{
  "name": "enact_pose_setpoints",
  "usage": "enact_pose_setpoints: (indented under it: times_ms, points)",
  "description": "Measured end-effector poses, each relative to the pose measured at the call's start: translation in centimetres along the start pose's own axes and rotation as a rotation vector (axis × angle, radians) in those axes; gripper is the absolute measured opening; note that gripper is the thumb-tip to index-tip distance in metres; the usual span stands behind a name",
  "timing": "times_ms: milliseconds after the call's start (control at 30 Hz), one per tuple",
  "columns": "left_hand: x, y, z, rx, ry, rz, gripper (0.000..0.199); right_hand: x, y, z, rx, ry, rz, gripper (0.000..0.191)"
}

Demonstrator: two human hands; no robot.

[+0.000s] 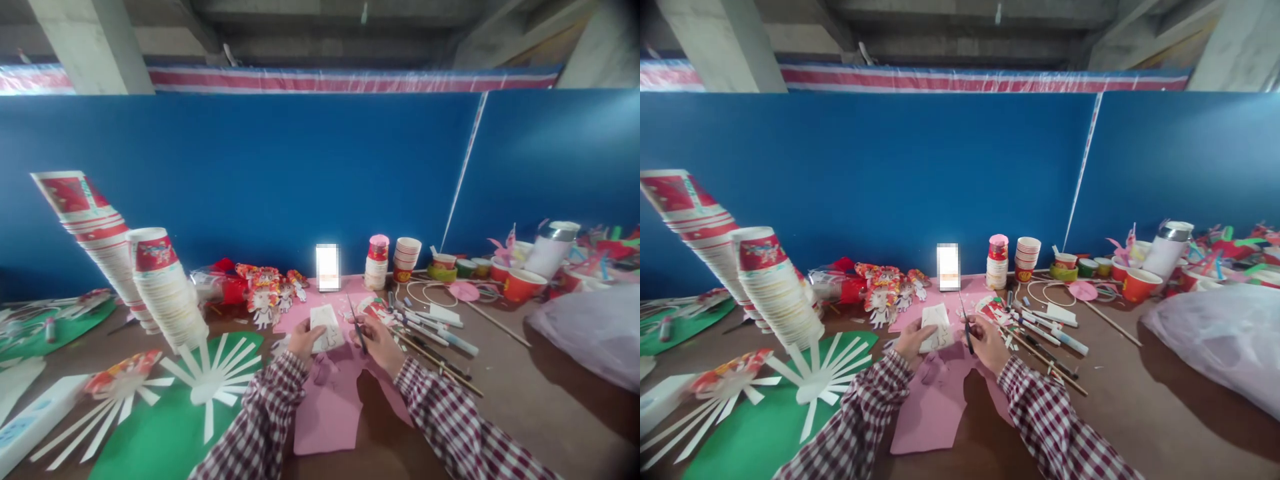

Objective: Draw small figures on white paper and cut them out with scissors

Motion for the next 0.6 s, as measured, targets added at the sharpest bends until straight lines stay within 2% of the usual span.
enact_pose_setpoints:
  times_ms: [233,600]
  points:
    - [-1.1,-0.3,0.0,-0.019,0.013,-0.062,0.048,-1.5,0.0,0.4,-0.102,-0.136,0.023,0.031]
    - [-1.5,-1.1,0.3,-0.121,0.057,-0.078,0.053,-1.5,-0.5,0.6,-0.215,-0.239,0.034,0.028]
Point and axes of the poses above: each hand's wrist, its own x-axis towards the middle knuckle, its own z-axis out of the palm, y = z × x, the point moved 3 cm from there along x, towards the middle knuckle, and after that the axes turned 14 degrees about -z, right-handed, at the moved point
